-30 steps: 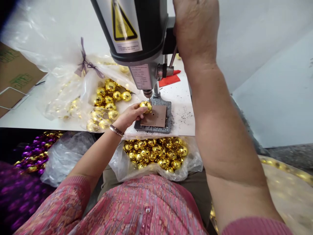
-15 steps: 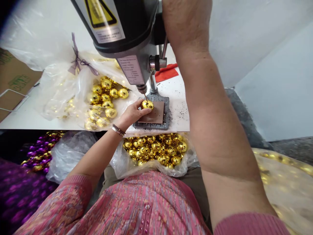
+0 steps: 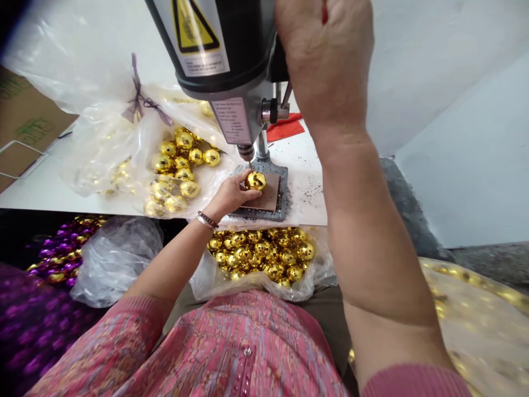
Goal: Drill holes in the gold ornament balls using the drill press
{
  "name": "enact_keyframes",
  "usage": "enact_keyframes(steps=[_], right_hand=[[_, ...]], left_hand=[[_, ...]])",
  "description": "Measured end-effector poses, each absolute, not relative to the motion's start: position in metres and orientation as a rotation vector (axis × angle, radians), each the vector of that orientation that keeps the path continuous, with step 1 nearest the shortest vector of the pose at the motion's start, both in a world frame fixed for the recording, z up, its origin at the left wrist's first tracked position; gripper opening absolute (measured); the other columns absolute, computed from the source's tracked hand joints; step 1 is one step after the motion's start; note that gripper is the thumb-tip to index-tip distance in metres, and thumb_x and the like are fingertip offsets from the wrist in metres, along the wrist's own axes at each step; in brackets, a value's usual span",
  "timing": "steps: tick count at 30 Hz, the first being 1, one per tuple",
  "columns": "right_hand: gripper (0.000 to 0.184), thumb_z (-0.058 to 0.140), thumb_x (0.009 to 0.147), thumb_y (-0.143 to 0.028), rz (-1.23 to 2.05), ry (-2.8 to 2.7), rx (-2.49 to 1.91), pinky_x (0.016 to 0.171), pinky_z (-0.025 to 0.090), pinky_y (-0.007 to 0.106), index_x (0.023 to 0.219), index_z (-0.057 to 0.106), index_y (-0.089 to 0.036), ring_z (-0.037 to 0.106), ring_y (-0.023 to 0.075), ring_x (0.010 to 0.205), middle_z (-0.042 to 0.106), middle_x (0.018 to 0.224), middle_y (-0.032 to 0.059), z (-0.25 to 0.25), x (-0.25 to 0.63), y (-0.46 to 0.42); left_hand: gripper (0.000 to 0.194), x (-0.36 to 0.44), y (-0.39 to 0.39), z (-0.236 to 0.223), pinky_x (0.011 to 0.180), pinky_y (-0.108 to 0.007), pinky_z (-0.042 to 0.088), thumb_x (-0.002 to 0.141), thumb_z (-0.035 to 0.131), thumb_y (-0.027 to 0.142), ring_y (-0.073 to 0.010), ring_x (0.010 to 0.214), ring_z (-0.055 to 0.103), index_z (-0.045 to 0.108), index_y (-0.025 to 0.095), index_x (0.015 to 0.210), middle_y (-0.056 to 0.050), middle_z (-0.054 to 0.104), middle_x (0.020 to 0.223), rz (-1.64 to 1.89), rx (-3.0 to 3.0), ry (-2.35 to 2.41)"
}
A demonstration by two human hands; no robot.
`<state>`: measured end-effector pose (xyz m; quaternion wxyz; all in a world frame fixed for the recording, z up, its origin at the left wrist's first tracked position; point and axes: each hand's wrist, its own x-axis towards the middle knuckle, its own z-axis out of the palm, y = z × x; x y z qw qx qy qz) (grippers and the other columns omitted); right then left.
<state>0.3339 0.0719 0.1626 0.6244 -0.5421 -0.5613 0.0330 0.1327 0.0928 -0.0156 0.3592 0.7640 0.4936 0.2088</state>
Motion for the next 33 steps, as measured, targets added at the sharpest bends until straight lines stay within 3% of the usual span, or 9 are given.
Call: enact_keyframes(steps=[4,8,16,26,33], right_hand=[[0.041,0.056,0.092,-0.009,-0.048,-1.339,-1.411,0.069,0.025,0.024,0.066,0.027,-0.02,0.023,0.0013,0.062,0.028,0.062,-0.0062,0.151,0.316,0.036],[0.024,0.054,0.08,-0.017,-0.217,-1.419,-1.309,0.066,0.031,0.024,0.072,0.032,-0.021,0.025,0.0042,0.059,0.033,0.063,-0.0049,0.12,0.314,0.018],[0.014,0.047,0.091,-0.03,-0.402,-1.405,-1.261,0.068,0.036,0.024,0.08,0.044,-0.02,0.037,0.0072,0.064,0.044,0.07,-0.0017,0.077,0.317,0.016],[0.026,0.048,0.099,-0.044,-0.38,-1.299,-1.19,0.071,0.043,0.027,0.088,0.054,-0.022,0.047,0.0082,0.069,0.053,0.076,-0.0006,0.044,0.317,0.02],[0.03,0.045,0.103,-0.047,-0.442,-1.243,-1.123,0.068,0.041,0.027,0.09,0.056,-0.023,0.049,0.0084,0.065,0.053,0.073,-0.0018,0.032,0.316,0.027]], left_hand=[[0.069,0.133,0.093,-0.019,0.094,-0.037,0.058,0.078,0.087,0.028,-0.0254,0.1,0.072,0.071,0.02,0.145,-0.006,0.08,0.108,0.552,1.964,1.256],[0.071,0.133,0.093,-0.02,0.095,-0.038,0.058,0.077,0.088,0.027,-0.0268,0.1,0.071,0.07,0.019,0.146,-0.006,0.08,0.106,0.568,1.941,1.243],[0.072,0.134,0.092,-0.022,0.1,-0.04,0.056,0.076,0.089,0.027,-0.028,0.103,0.071,0.07,0.021,0.146,-0.007,0.079,0.11,0.586,1.942,1.266],[0.071,0.135,0.09,-0.026,0.102,-0.044,0.057,0.078,0.089,0.026,-0.0287,0.103,0.072,0.07,0.022,0.146,-0.009,0.078,0.123,0.618,1.93,1.247],[0.056,0.134,0.087,-0.021,0.095,-0.042,0.058,0.08,0.086,0.027,-0.0277,0.096,0.071,0.073,0.024,0.134,-0.006,0.079,0.11,0.606,1.94,1.209]])
